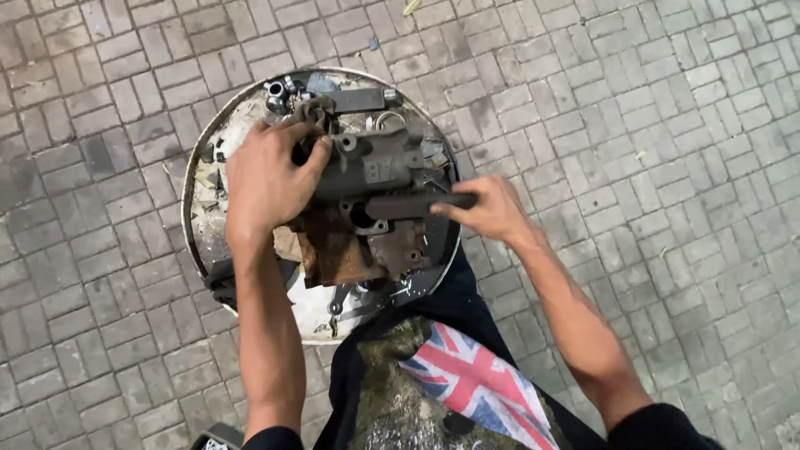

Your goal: The person uses a metal file to scrape and clean a large, dark metal engine part resting on a circular metal tray. They hold the part steady with their left hand while filing its surface with their right hand, occasionally repositioning the part to access different areas.

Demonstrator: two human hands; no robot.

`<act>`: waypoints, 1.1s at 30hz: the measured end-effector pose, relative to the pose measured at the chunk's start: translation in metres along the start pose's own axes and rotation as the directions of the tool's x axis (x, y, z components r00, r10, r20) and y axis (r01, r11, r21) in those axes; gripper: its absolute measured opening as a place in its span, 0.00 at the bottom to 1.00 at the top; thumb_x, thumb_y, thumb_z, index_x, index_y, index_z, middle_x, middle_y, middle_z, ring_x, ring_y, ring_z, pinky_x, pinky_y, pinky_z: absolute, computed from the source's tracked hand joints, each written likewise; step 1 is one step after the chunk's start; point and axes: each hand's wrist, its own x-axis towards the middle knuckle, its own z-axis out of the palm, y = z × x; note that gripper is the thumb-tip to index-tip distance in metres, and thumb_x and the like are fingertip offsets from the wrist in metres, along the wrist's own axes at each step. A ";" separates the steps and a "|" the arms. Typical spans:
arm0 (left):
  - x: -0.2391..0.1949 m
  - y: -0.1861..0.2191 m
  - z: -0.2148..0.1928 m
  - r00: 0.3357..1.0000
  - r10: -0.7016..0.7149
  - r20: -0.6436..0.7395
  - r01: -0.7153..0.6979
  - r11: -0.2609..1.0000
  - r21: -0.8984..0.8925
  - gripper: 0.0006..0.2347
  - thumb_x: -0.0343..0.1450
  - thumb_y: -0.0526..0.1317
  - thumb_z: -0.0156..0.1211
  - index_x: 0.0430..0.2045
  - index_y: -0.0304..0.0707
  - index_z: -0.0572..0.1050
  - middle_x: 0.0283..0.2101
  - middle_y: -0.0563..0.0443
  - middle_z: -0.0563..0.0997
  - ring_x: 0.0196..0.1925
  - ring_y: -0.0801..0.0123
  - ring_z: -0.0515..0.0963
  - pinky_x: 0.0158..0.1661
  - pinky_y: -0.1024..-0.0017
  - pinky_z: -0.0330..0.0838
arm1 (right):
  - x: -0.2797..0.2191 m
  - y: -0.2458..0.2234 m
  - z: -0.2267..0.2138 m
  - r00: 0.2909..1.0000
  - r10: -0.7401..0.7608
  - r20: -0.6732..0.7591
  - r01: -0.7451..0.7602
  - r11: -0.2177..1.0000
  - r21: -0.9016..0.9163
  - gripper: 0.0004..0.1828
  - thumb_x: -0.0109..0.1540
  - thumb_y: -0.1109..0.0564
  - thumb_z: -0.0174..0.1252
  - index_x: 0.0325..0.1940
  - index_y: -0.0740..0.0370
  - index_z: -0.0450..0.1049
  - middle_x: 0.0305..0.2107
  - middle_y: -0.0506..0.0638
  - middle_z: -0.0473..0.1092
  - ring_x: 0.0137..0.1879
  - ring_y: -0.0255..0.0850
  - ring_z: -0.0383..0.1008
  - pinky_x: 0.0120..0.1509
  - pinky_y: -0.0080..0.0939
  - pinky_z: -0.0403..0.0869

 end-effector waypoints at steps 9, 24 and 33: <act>0.003 -0.008 0.008 1.000 -0.007 0.009 0.007 0.999 0.034 0.17 0.73 0.54 0.53 0.42 0.46 0.84 0.41 0.46 0.84 0.50 0.43 0.78 0.47 0.43 0.75 | 0.011 0.001 -0.003 0.999 0.005 0.054 -0.004 1.000 -0.015 0.29 0.54 0.37 0.71 0.12 0.51 0.64 0.05 0.45 0.58 0.14 0.43 0.60 0.26 0.40 0.58; -0.001 -0.017 0.013 0.999 0.011 -0.034 -0.010 1.000 0.007 0.16 0.75 0.51 0.51 0.43 0.45 0.84 0.45 0.44 0.83 0.52 0.44 0.76 0.49 0.44 0.73 | -0.021 0.040 -0.008 0.947 -0.238 -0.215 0.195 0.960 -0.203 0.26 0.53 0.36 0.75 0.21 0.50 0.68 0.14 0.47 0.67 0.23 0.45 0.73 0.28 0.36 0.65; -0.001 -0.012 0.004 0.999 0.022 -0.031 -0.023 1.000 -0.004 0.15 0.75 0.50 0.51 0.42 0.46 0.84 0.43 0.46 0.84 0.49 0.45 0.78 0.48 0.45 0.74 | -0.019 0.046 0.011 0.956 -0.201 -0.211 0.164 0.970 -0.182 0.29 0.52 0.33 0.73 0.18 0.50 0.64 0.10 0.50 0.62 0.20 0.49 0.70 0.26 0.39 0.64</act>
